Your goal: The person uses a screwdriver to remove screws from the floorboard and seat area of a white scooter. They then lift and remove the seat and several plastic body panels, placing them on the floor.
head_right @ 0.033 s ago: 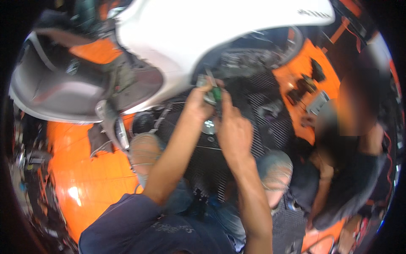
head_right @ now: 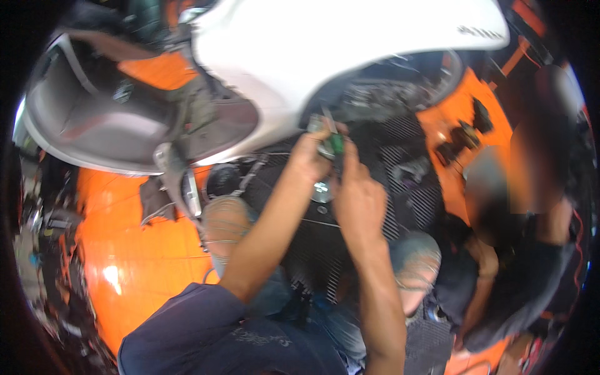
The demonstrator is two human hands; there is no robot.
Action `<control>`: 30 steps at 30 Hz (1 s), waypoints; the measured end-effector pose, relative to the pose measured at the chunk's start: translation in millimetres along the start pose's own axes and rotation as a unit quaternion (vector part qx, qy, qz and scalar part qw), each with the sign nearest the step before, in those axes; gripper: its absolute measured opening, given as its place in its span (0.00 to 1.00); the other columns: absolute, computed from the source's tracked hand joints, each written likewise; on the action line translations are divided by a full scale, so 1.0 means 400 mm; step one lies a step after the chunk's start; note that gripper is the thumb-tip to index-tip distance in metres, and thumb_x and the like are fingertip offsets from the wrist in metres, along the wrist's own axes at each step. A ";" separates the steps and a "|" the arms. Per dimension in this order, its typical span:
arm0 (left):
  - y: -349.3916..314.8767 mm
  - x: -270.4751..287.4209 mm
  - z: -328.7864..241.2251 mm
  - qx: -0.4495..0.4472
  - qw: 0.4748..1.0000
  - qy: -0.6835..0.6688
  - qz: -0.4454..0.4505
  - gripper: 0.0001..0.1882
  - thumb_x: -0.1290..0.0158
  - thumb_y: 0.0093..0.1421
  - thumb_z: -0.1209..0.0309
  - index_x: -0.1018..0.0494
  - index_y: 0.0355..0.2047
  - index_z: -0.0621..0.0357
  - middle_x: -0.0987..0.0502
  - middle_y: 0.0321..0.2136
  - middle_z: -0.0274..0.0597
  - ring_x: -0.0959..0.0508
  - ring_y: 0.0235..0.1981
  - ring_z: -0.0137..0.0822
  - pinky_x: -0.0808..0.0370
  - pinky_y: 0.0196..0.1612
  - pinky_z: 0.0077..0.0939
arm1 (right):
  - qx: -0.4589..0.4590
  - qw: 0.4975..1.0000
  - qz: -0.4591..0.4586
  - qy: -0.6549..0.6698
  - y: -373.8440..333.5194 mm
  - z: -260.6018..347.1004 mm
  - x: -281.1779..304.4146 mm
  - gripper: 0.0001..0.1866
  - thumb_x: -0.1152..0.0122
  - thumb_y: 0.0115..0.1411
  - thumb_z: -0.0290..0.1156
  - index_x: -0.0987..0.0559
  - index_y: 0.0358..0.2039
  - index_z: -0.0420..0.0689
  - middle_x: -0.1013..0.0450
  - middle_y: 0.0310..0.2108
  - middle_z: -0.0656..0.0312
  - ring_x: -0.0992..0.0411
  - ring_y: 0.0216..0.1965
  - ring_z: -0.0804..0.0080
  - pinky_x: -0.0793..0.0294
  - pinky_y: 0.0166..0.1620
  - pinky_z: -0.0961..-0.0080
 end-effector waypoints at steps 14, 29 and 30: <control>-0.005 -0.025 0.025 0.016 0.994 -0.099 -0.038 0.10 0.44 0.65 0.66 0.27 0.39 0.59 0.23 0.36 0.42 0.22 0.39 0.38 0.23 0.47 0.38 | -0.126 0.937 0.065 0.319 0.026 -0.043 -0.006 0.36 0.35 0.59 0.30 0.37 0.68 0.47 0.30 0.22 0.61 0.31 0.15 0.72 0.31 0.19 0.75; 0.017 0.003 0.016 0.022 0.996 -0.090 -0.013 0.08 0.44 0.66 0.64 0.25 0.38 0.54 0.22 0.33 0.38 0.21 0.38 0.36 0.23 0.44 0.36 | -0.196 0.847 0.113 0.481 0.018 -0.037 -0.011 0.29 0.40 0.64 0.30 0.34 0.65 0.45 0.29 0.27 0.58 0.28 0.18 0.66 0.31 0.19 0.72; 0.007 -0.006 0.017 0.011 0.996 -0.093 -0.010 0.08 0.45 0.66 0.64 0.25 0.38 0.54 0.22 0.33 0.38 0.21 0.38 0.36 0.22 0.44 0.36 | -0.123 0.936 0.068 0.322 0.013 -0.038 -0.008 0.30 0.39 0.62 0.29 0.34 0.65 0.45 0.29 0.28 0.56 0.27 0.20 0.63 0.28 0.22 0.69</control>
Point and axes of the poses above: each hand's wrist, its own y-axis towards the middle knuckle, its own x-axis out of the back of the hand, z = x × y, the point moved 2 cm from there along y, towards the middle knuckle
